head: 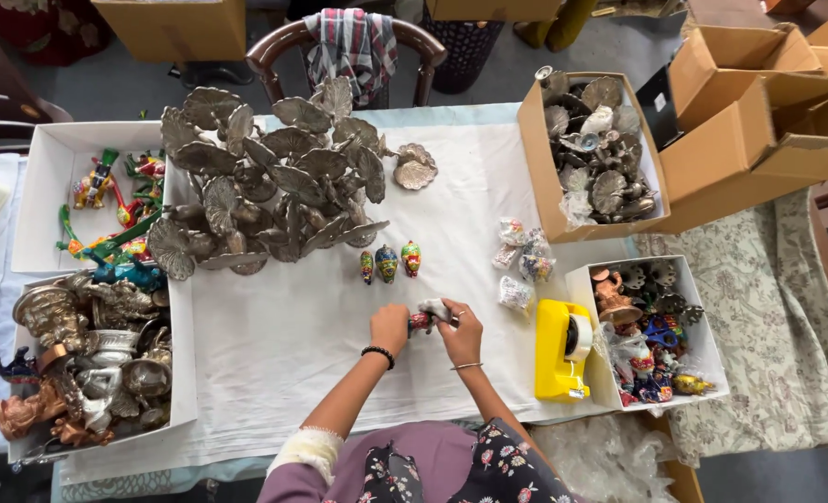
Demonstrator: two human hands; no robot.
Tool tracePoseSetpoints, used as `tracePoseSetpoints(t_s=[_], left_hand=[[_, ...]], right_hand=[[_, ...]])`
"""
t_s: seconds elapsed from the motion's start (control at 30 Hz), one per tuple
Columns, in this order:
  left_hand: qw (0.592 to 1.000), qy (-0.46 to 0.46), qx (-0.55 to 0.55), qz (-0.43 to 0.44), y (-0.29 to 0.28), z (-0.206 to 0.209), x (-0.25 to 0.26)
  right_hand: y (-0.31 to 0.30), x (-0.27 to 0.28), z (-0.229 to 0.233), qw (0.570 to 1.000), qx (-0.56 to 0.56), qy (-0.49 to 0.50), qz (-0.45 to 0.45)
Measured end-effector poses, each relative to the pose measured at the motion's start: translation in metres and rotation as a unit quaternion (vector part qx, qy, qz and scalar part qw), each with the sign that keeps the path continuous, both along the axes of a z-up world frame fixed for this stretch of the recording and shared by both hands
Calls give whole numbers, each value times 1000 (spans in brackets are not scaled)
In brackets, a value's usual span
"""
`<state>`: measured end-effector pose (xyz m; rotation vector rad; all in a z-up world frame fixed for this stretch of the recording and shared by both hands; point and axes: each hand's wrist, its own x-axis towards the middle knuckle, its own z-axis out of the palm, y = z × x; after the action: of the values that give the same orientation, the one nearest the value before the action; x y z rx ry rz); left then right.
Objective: The person sits at a table and wipes small, colorful decorative figurines with a white cloth. They handle the figurines one by one, turning them over to clean different sides, and place them back on the table surface.
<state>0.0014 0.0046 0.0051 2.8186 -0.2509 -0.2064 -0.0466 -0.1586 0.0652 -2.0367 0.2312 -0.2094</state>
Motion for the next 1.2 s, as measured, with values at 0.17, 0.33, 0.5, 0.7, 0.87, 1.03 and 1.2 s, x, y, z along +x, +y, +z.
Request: tracePoseSetpoints(t_s=[0.17,0.33,0.5,0.7,0.87,1.03,1.2], left_hand=[[999,39,-18,6,2,-4,5],[998,-19,-47,35,4,1,6],[993,-111,-3,-25,-6,-11,-40],[993,-106,38,-27,-5,-10,-39],[1000,-3,8,2,-4,2,-13],[998,58,-11,-11,5,-2,4],[996,48,3,-78,6,-9,11]], right_hand=[[29,-19,18,968,-168,9,187],[62,-13,31,814,-553,-49,169],[29,26,-30,876,-388,56,279],[35,51,10,830,-393,73,390],[35,46,0,861,-374,42,342],[39,39,-11,885,-370,27,281],[36,48,-21,898,-334,72,279]])
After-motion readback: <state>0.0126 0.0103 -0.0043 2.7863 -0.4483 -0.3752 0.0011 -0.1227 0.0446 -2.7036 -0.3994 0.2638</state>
